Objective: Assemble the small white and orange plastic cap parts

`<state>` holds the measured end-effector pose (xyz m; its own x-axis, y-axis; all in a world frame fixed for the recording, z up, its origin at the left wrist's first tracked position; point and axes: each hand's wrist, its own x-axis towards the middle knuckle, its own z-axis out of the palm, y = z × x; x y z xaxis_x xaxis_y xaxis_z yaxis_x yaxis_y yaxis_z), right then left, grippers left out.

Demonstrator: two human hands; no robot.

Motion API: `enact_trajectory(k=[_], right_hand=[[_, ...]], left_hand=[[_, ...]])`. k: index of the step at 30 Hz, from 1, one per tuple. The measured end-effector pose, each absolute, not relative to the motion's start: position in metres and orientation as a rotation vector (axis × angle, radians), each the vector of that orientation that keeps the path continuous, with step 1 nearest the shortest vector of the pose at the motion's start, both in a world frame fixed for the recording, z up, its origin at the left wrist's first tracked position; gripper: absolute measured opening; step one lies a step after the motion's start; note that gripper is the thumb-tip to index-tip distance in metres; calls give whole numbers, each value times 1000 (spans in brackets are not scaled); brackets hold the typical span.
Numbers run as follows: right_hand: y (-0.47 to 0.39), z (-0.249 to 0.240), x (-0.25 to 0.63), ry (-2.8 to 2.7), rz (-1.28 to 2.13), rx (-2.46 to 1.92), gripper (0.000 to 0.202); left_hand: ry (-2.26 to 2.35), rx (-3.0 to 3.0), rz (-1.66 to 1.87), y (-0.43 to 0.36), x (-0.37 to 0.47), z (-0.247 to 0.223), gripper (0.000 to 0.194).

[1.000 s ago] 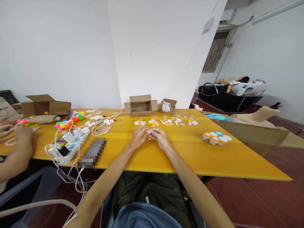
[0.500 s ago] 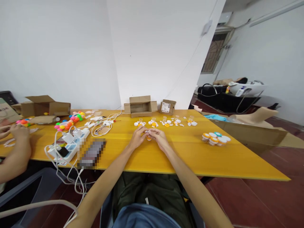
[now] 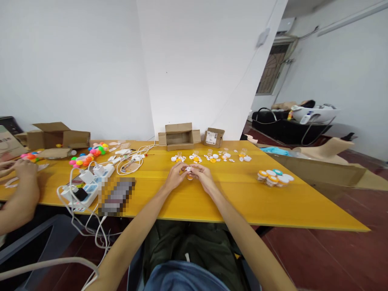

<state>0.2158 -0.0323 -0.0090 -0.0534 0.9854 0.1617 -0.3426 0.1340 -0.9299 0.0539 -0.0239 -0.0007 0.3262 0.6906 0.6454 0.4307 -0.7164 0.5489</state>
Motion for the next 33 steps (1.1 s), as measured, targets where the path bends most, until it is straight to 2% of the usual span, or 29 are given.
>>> enact_trajectory(k=[19, 33], right_hand=[[-37, -1, 212, -1076, 1271, -840, 50], [-33, -5, 214, -1155, 1204, -820, 47]], left_hand=[[864, 2321, 1433, -22, 54, 0, 21], [904, 2024, 1432, -24, 59, 3, 19]])
